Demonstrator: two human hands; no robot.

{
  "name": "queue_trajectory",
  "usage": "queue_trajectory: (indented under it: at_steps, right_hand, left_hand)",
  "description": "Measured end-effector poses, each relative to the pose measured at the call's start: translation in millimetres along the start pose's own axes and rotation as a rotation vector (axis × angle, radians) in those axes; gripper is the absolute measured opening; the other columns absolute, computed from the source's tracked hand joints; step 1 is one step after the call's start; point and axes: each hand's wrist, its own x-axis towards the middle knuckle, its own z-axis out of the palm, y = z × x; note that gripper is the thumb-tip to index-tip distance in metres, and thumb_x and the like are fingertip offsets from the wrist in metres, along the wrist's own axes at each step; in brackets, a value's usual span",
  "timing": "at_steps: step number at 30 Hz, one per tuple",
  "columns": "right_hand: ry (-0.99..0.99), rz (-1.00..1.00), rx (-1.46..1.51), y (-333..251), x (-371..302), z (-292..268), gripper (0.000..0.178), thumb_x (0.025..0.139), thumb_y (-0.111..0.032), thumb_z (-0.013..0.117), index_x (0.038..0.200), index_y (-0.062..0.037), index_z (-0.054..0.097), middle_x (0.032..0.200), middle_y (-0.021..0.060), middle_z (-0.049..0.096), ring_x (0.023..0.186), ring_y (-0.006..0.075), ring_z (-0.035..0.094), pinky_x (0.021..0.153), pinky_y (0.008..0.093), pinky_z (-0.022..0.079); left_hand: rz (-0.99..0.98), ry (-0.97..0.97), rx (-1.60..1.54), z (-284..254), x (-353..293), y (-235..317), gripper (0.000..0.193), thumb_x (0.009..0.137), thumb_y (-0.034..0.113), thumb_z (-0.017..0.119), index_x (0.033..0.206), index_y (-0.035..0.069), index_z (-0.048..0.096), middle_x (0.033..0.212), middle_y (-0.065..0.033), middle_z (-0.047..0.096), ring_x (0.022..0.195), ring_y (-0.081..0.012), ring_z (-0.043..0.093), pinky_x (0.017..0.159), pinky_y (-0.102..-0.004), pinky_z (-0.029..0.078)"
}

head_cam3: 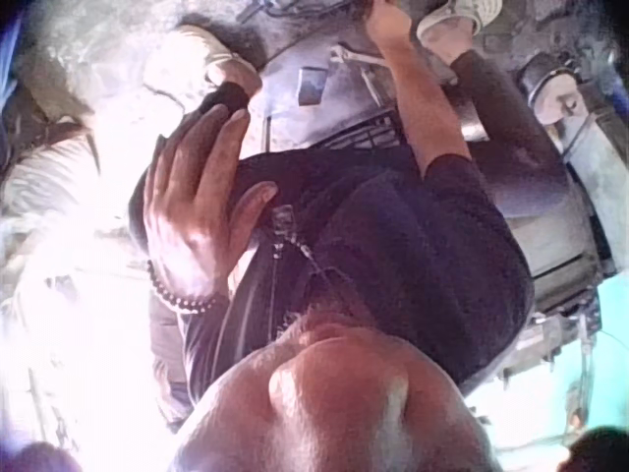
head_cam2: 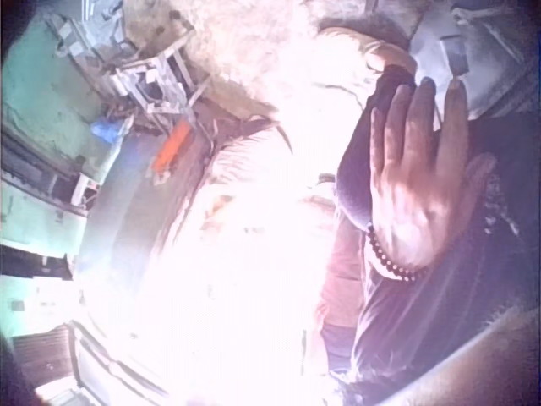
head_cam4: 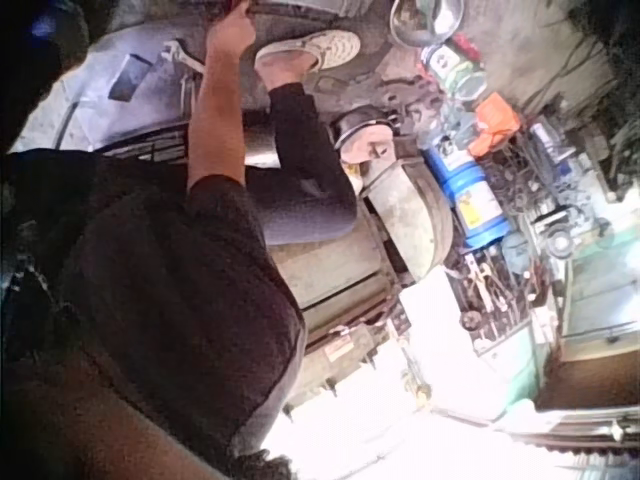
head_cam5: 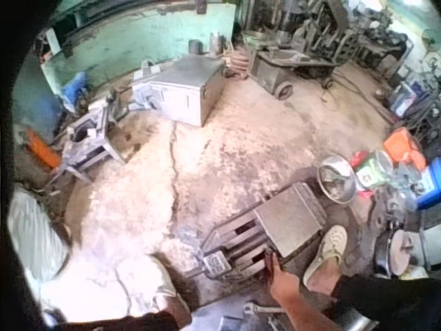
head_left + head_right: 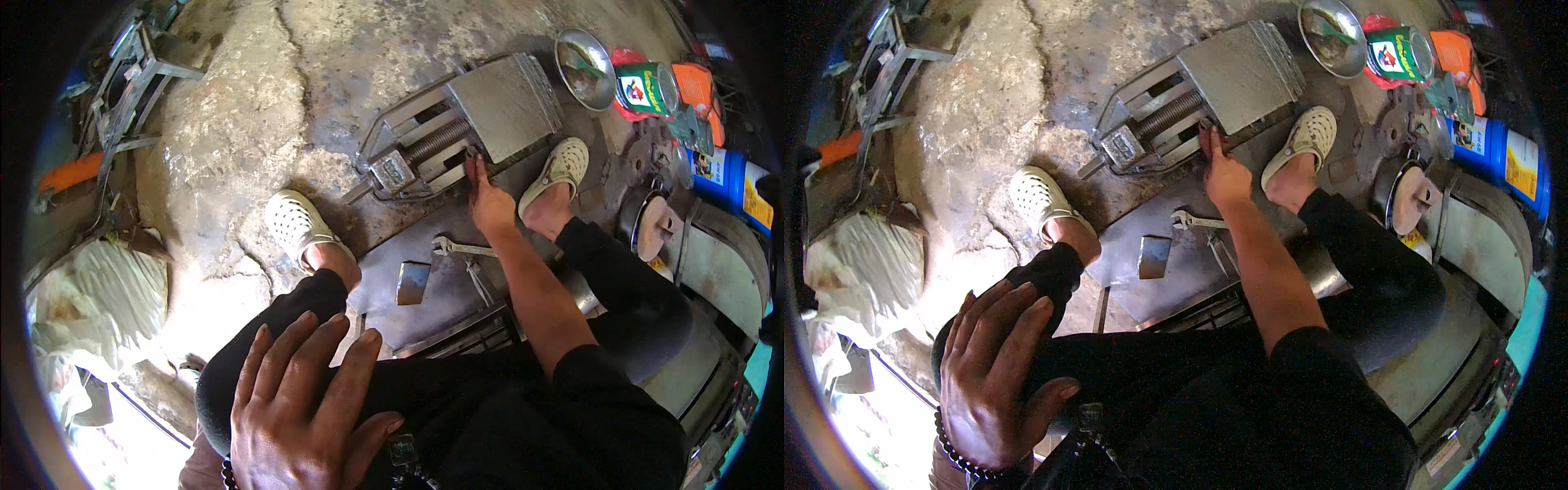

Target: The person cleans a metal part using a red cloth and a small metal block in a workshop. They wipe the part repeatedly, then place it into a bench vise and continue wiping it while it is clamped.

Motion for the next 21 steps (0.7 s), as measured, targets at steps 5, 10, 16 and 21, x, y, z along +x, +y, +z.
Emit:
queue_trajectory:
  at_steps: [5,10,16,21]
  right_hand:
    - [-0.144,0.052,0.227,-8.6,2.4,-15.4,0.098,0.088,-0.02,0.066,0.165,-0.0289,0.005,0.092,0.0271,0.071,0.086,0.0458,0.07,0.081,0.0551,0.055]
    - [-0.087,0.03,0.001,-9.1,8.3,-35.8,0.103,0.085,-0.017,0.069,0.163,-0.0355,0.004,0.091,0.026,0.071,0.084,0.0466,0.07,0.08,0.0547,0.055]
    - [-0.333,-0.262,0.079,-27.4,-14.6,-3.5,0.099,0.086,-0.017,0.065,0.163,-0.0355,0.006,0.09,0.0257,0.072,0.083,0.0459,0.07,0.078,0.0555,0.055]
    - [-0.042,0.012,0.054,-4.1,1.9,-8.3,0.096,0.088,-0.016,0.064,0.163,-0.0359,0.007,0.091,0.0248,0.072,0.083,0.0462,0.07,0.077,0.0565,0.055]
  left_hand:
    - [0.0,0.014,0.01,2.1,1.6,-3.5,0.073,0.074,0.043,0.081,0.132,0.002,0.062,0.132,-0.0229,0.062,0.125,-0.0459,0.057,0.109,-0.0606,0.04]
    - [0.004,0.024,0.003,3.7,5.2,-5.6,0.074,0.073,0.044,0.081,0.131,0.002,0.062,0.131,-0.0224,0.062,0.124,-0.0455,0.058,0.109,-0.0607,0.04]
    - [-0.019,0.051,0.021,5.1,5.3,-1.7,0.074,0.072,0.046,0.081,0.13,0.002,0.063,0.131,-0.022,0.063,0.124,-0.0455,0.058,0.109,-0.0609,0.04]
    - [-0.026,0.05,0.031,3.6,7.4,0.9,0.073,0.073,0.047,0.08,0.129,0.003,0.064,0.13,-0.0215,0.063,0.124,-0.0453,0.058,0.108,-0.0611,0.041]
